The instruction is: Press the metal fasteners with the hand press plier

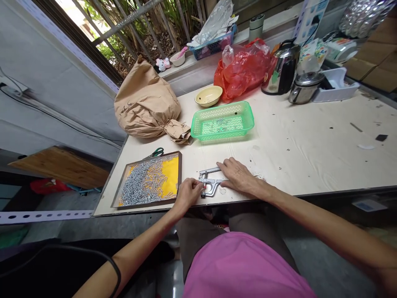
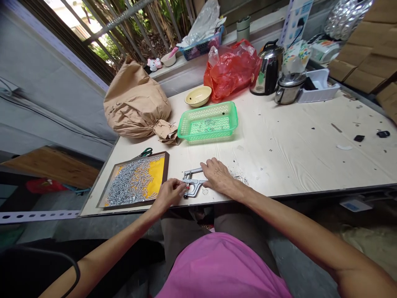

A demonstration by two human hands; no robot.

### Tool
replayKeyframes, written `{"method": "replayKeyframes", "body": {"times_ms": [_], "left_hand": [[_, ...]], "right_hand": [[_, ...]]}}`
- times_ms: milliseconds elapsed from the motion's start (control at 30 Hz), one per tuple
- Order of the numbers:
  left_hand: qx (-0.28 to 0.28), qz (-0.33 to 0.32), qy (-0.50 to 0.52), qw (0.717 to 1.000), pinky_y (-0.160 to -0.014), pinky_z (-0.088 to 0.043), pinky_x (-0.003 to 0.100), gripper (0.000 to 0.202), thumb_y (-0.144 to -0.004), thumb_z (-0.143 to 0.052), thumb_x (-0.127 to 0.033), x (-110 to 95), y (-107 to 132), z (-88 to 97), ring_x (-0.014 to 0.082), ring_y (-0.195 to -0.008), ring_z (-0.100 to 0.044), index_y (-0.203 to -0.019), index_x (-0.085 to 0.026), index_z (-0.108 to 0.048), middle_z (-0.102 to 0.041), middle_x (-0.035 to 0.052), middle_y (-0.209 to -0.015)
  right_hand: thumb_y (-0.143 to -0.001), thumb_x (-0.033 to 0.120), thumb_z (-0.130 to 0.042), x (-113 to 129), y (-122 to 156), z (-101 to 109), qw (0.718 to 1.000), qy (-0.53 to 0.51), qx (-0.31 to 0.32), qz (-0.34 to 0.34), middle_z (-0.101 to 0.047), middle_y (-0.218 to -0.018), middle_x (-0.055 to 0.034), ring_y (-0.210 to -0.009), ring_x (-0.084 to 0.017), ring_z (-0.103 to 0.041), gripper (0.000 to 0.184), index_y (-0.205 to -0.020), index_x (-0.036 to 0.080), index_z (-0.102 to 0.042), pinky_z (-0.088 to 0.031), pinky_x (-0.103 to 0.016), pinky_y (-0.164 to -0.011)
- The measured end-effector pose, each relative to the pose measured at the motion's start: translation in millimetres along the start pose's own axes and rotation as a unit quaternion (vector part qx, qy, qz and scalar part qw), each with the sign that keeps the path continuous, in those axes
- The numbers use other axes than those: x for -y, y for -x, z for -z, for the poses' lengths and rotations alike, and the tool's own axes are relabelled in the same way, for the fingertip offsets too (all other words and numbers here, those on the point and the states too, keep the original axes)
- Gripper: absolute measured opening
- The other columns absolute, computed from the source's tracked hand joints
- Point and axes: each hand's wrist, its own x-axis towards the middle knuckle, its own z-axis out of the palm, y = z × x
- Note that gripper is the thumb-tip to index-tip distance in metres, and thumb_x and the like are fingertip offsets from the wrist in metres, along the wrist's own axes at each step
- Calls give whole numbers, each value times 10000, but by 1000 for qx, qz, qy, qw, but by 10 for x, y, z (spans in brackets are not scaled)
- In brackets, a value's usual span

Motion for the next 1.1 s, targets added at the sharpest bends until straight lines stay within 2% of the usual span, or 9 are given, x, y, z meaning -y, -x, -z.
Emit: {"method": "replayKeyframes", "body": {"times_ms": [67,133,267,400,533,767,867,967,1100], "left_hand": [[-44,-128,-80,988,-755,-462,304,220,-773,-632,-305,-105,-8,-27,190,-845,-569,-923,-145,-659,-632,75,-920],[-17,-240,-137,961,-900,-439,373,424,-740,-681,-293,-210,-68,-71,247,-1051,-512,-1130,-152,-591,-590,108,-1145],[65,-340,-211,914,-947,-423,417,603,-732,-689,-306,-366,-270,-150,275,-1105,-469,-1266,-133,-470,-535,134,-1240],[98,-336,-262,899,-871,-448,381,517,-754,-658,-300,-467,-387,-151,255,-987,-497,-1209,-106,-507,-574,121,-1084],[95,-313,-267,907,-763,-445,317,234,-801,-620,-311,-493,-394,-155,216,-896,-505,-980,-161,-610,-573,61,-904],[85,-320,-245,911,-715,-433,292,189,-862,-568,-351,-426,-429,-205,193,-861,-510,-836,-179,-640,-569,44,-823],[68,-320,-244,913,-751,-463,321,208,-844,-592,-356,-410,-429,-208,211,-886,-524,-945,-178,-634,-586,54,-863],[24,-322,-232,917,-857,-481,384,305,-846,-589,-308,-365,-312,-275,247,-1023,-531,-1107,-152,-573,-588,107,-1092],[-20,-381,-200,903,-1024,-412,441,288,-920,-416,-164,-278,8,-506,252,-1239,-449,-1193,-157,-508,-505,132,-1307]], "right_hand": [[-776,339,-682,19,11,7,1000,-4,3,-6,-562,-1078,-144,-1008,-286,-476,569,-1258,127,-466,-409,-369,-796],[-771,324,-689,29,34,28,1000,-10,7,-6,-560,-1090,-144,-1026,-286,-472,596,-1277,117,-449,-412,-373,-806],[-767,317,-691,36,93,128,999,-18,31,4,-562,-1119,-148,-1049,-272,-472,585,-1263,110,-459,-407,-372,-843],[-768,334,-689,40,78,196,997,15,66,-36,-577,-1089,-162,-1024,-292,-492,430,-1110,102,-571,-433,-367,-807],[-863,269,-573,34,31,175,996,21,81,-31,-608,-1016,-127,-1006,-259,-528,191,-988,135,-627,-438,-311,-723],[-915,263,-500,30,46,117,994,4,97,-40,-632,-954,-100,-930,-233,-576,186,-977,158,-640,-412,-287,-679],[-888,292,-552,-10,81,134,998,-1,59,-35,-618,-1009,-107,-967,-248,-544,232,-1046,141,-629,-420,-303,-733],[-868,361,-583,-159,116,131,999,-38,16,23,-591,-1065,-115,-998,-243,-507,360,-1141,126,-589,-414,-316,-813],[-936,246,-454,-434,50,67,996,-86,-8,14,-596,-995,-91,-939,-190,-515,218,-1027,138,-620,-401,-286,-807]]}}
